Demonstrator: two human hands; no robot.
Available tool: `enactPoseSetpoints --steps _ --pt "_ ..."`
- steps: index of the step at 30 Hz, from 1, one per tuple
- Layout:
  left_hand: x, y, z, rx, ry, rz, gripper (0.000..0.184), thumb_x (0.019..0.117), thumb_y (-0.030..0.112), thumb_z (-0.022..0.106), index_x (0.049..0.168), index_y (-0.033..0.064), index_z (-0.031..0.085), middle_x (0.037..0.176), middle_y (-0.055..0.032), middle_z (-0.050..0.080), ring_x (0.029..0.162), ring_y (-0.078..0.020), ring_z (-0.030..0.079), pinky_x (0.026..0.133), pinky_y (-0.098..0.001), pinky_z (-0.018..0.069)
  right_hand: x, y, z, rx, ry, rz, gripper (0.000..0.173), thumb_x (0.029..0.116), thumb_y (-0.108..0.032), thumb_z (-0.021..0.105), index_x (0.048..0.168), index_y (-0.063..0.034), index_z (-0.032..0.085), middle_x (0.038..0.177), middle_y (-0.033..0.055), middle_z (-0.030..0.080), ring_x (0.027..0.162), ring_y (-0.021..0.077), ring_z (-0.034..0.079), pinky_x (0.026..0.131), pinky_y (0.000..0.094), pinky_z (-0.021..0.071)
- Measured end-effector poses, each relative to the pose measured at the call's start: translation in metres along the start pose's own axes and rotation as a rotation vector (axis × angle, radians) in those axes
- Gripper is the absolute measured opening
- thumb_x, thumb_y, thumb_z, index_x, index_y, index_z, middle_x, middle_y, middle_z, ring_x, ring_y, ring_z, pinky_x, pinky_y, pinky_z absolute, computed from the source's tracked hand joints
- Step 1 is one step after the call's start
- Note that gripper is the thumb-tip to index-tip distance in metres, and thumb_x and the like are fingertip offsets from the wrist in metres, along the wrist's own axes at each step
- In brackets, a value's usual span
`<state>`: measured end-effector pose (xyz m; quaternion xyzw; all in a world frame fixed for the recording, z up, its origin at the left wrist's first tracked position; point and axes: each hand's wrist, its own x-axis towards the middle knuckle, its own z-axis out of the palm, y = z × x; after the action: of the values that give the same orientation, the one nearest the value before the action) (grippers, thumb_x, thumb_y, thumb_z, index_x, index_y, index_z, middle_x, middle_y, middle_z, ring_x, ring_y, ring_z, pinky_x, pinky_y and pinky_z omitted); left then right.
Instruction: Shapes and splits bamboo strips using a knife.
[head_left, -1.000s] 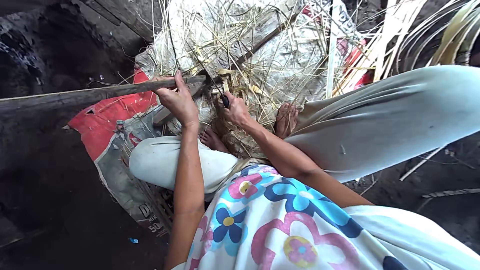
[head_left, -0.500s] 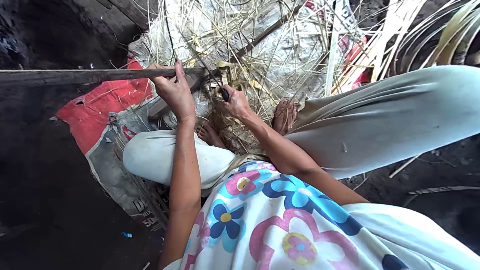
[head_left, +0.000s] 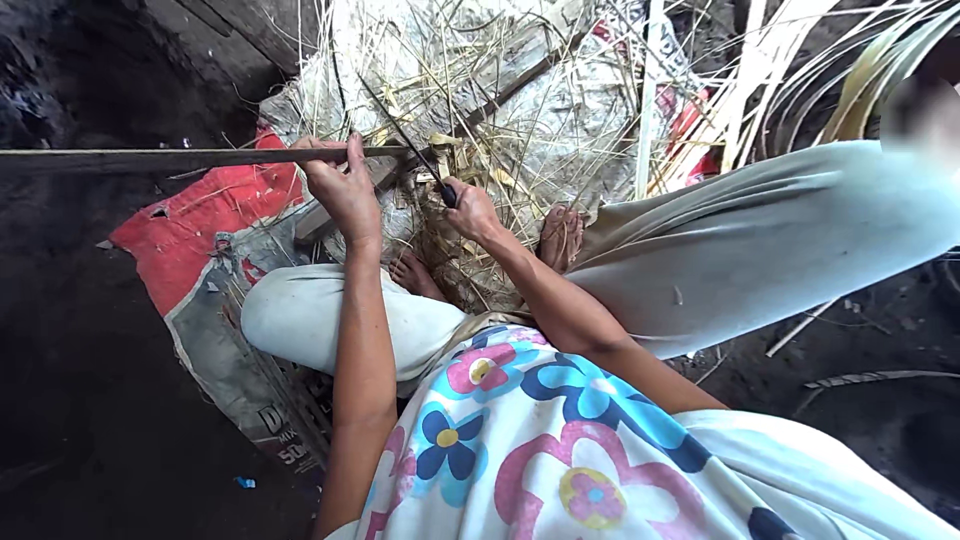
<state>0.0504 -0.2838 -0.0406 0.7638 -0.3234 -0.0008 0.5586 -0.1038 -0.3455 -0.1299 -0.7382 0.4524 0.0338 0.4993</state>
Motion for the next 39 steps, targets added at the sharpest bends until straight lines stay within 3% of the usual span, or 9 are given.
enactPoseSetpoints --steps 6,14,21,24,27,31,33,37,39 --pt "0.000 -0.001 0.000 0.041 0.018 0.050 0.033 0.0923 0.004 0.072 0.111 -0.0104 0.049 0.089 -0.0131 0.064 0.079 -0.0111 0.064 0.075 -0.0246 0.0545 0.008 0.013 0.003 0.020 -0.016 0.007 0.044 0.0915 -0.008 0.063 0.136 -0.0110 0.061 0.116 0.0234 0.069 0.107 0.0434 0.067 0.087 0.0662 0.0506" --pt "-0.005 -0.005 0.009 -0.003 0.077 0.077 0.030 0.0954 0.006 0.071 0.114 -0.0083 0.052 0.092 -0.0103 0.061 0.080 -0.0129 0.064 0.072 -0.0287 0.0582 -0.019 -0.013 0.013 0.029 0.045 -0.114 0.054 0.0896 -0.007 0.062 0.143 -0.0176 0.058 0.106 0.0207 0.072 0.094 0.0422 0.070 0.079 0.0651 0.0528" --pt "-0.001 -0.008 0.005 -0.097 0.029 0.057 0.029 0.0938 0.003 0.071 0.112 -0.0059 0.051 0.092 -0.0088 0.061 0.079 -0.0124 0.064 0.071 -0.0294 0.0593 0.004 0.014 0.013 0.032 -0.015 0.024 0.049 0.0912 -0.006 0.062 0.140 -0.0141 0.058 0.117 0.0235 0.069 0.107 0.0444 0.067 0.086 0.0668 0.0513" --pt "0.001 -0.009 0.003 -0.150 0.005 -0.019 0.031 0.0957 0.002 0.068 0.118 -0.0057 0.047 0.095 -0.0097 0.061 0.082 -0.0128 0.065 0.073 -0.0298 0.0597 0.007 0.020 0.016 -0.004 -0.003 0.044 0.049 0.0912 -0.007 0.062 0.140 -0.0161 0.058 0.118 0.0246 0.069 0.110 0.0468 0.066 0.086 0.0690 0.0505" --pt "0.006 -0.001 -0.011 -0.233 -0.071 -0.098 0.040 0.1010 0.002 0.060 0.134 -0.0091 0.040 0.108 -0.0158 0.067 0.092 -0.0188 0.071 0.078 -0.0351 0.0624 0.009 0.024 0.015 0.081 -0.028 0.013 0.046 0.0916 -0.011 0.065 0.137 -0.0118 0.060 0.116 0.0262 0.068 0.108 0.0464 0.066 0.088 0.0688 0.0502" --pt "0.001 0.047 -0.070 -0.372 -0.175 -0.031 0.042 0.1044 0.008 0.057 0.141 0.0045 0.037 0.116 -0.0089 0.068 0.102 -0.0193 0.072 0.083 -0.0357 0.0636 -0.005 0.010 0.010 0.361 -0.006 0.017 0.040 0.0930 -0.017 0.070 0.132 -0.0092 0.062 0.100 0.0220 0.068 0.075 0.0342 0.066 0.070 0.0561 0.0551" --pt "-0.007 0.066 -0.100 -0.458 -0.160 0.039 0.030 0.1058 0.010 0.055 0.131 0.0136 0.040 0.118 -0.0046 0.069 0.109 -0.0207 0.071 0.085 -0.0363 0.0643 -0.009 0.007 0.011 0.455 0.094 -0.020 0.039 0.0948 -0.020 0.071 0.131 -0.0100 0.062 0.091 0.0226 0.068 0.065 0.0344 0.065 0.061 0.0549 0.0558" --pt "-0.019 0.080 -0.127 -0.652 -0.055 0.146 0.020 0.1069 0.013 0.054 0.123 0.0193 0.044 0.117 -0.0060 0.068 0.112 -0.0279 0.070 0.086 -0.0440 0.0638 -0.009 0.003 0.007 0.346 0.180 -0.125 0.048 0.0947 -0.018 0.070 0.139 -0.0128 0.055 0.091 0.0242 0.069 0.068 0.0390 0.068 0.063 0.0595 0.0563" --pt "-0.019 0.087 -0.127 -0.706 0.017 0.153 0.018 0.1066 0.010 0.052 0.120 0.0187 0.044 0.110 -0.0044 0.068 0.106 -0.0262 0.071 0.084 -0.0442 0.0642 -0.013 0.002 0.010 0.254 0.232 -0.200 0.060 0.0907 -0.014 0.074 0.145 -0.0128 0.050 0.102 0.0272 0.069 0.082 0.0451 0.069 0.070 0.0654 0.0551"
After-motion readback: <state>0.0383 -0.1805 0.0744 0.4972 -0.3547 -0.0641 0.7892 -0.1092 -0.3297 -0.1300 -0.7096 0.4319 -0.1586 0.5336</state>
